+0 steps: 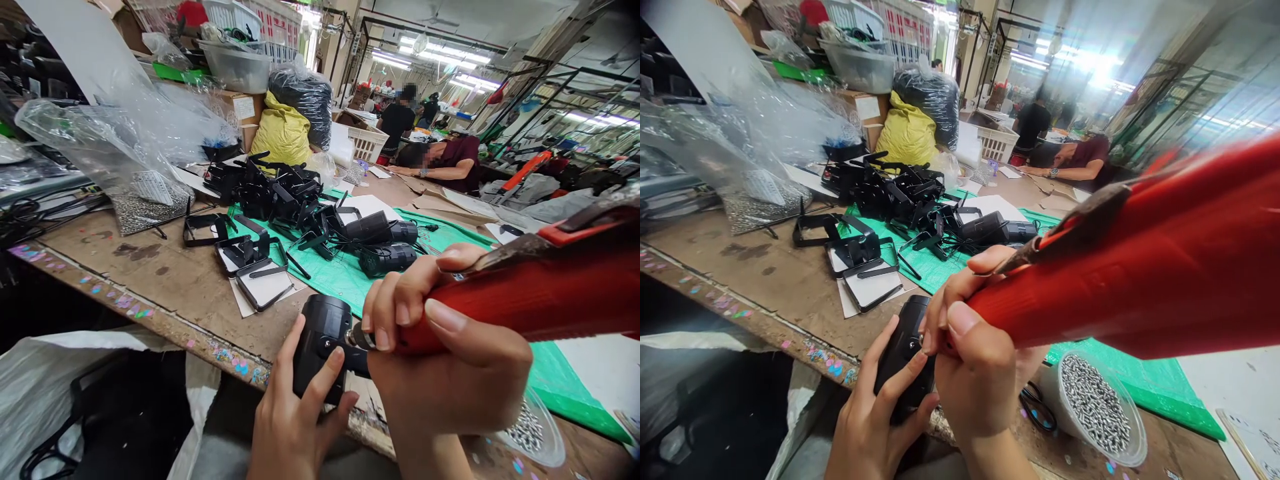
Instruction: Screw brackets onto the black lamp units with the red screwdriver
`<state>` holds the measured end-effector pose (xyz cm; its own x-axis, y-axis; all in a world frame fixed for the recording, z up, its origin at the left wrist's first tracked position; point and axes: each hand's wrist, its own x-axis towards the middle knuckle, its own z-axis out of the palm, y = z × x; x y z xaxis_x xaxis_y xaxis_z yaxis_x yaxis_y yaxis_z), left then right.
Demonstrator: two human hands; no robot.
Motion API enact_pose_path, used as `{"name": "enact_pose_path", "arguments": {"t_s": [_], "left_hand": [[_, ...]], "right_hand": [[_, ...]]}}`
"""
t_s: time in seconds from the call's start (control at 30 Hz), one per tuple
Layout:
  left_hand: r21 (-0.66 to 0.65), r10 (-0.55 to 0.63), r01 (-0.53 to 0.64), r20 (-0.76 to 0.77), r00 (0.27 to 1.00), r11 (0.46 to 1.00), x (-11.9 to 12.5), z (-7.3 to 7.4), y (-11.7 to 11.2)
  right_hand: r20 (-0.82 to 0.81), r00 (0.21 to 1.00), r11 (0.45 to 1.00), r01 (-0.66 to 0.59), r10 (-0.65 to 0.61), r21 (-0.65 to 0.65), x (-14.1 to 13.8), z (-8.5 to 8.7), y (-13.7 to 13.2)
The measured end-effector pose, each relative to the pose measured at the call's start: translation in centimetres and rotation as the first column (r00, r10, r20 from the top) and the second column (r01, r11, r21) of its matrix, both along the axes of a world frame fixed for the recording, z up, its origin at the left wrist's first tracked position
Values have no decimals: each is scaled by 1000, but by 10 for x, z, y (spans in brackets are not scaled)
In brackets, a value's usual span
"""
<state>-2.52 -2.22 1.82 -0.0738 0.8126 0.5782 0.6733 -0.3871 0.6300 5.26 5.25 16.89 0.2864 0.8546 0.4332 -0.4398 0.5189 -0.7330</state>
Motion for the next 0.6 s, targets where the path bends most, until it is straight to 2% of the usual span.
{"name": "enact_pose_path", "arguments": {"t_s": [0.43,0.6], "left_hand": [[-21,-2,2,0,1000,1000,0,2,0],[-14,28,-28,-8,1000,999,2,0,0]], "right_hand": [[34,999,1000,-11,11,10,2,-4,-4],[39,999,999,30,-31,25,-4,-2,-4]]}}
